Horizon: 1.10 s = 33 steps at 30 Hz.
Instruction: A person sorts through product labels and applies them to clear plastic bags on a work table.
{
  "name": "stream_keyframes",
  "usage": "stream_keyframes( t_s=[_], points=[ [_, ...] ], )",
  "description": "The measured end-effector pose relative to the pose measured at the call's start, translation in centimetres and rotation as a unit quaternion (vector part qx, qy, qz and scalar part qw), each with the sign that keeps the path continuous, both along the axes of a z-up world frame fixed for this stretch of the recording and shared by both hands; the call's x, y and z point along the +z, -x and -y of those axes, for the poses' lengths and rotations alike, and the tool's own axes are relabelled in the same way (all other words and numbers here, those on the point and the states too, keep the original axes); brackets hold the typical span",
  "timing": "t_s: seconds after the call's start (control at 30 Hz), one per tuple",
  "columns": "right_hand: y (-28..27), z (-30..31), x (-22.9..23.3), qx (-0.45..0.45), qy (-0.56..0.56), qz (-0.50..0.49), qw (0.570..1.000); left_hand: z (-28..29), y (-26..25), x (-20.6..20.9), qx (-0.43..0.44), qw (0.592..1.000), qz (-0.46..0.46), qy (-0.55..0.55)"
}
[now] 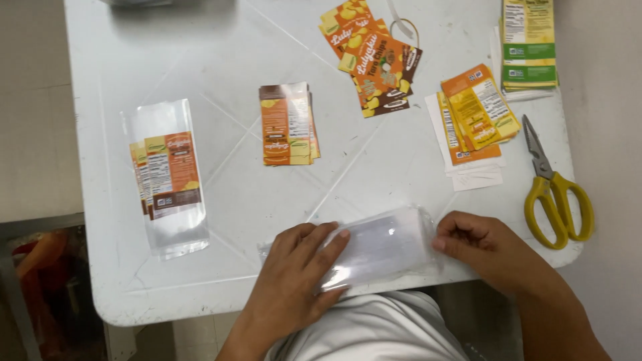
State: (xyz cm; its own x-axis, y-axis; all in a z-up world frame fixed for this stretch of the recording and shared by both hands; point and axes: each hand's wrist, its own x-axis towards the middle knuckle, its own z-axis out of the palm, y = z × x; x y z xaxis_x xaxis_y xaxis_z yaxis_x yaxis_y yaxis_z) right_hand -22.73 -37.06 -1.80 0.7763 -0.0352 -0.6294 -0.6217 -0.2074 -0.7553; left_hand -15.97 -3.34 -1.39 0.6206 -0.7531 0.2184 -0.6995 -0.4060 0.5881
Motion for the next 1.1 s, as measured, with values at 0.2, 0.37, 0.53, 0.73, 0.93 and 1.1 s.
stream_keyframes(
  t_s=[0.2, 0.37, 0.53, 0.73, 0.93, 1.1],
  points=[
    [-1.4, -1.6, 2.0, -0.117, 0.012, 0.017, 0.993, -0.5, -0.1, -0.3, 0.028, 0.999, -0.017, -0.02],
    [0.3, 0.6, -1.3, -0.246, -0.137, 0.123, 0.952, -0.8, -0.2, -0.5, 0.033, 0.999, -0.002, -0.002],
    [-0.7, 0.3, 2.4, -0.125, -0.049, -0.017, 0.991, -1.7, -0.1, -0.9, 0.044, 0.999, 0.005, -0.014],
    [-1.7, -0.7, 2.9, -0.015, 0.0, -0.181, 0.983, -2.2, -0.1, -0.8, 0.028, 1.0, -0.003, -0.009],
    [0.2, 0.9, -0.5, -0.137, -0.204, -0.036, 0.969, -2.2, 0.0, -0.4, 0.035, 0.999, -0.003, 0.0],
    [0.1, -0.2, -1.3, -0.09, -0.123, -0.041, 0.987, -2.4, -0.1, -0.7, 0.036, 0.999, -0.007, 0.0]
  ],
)
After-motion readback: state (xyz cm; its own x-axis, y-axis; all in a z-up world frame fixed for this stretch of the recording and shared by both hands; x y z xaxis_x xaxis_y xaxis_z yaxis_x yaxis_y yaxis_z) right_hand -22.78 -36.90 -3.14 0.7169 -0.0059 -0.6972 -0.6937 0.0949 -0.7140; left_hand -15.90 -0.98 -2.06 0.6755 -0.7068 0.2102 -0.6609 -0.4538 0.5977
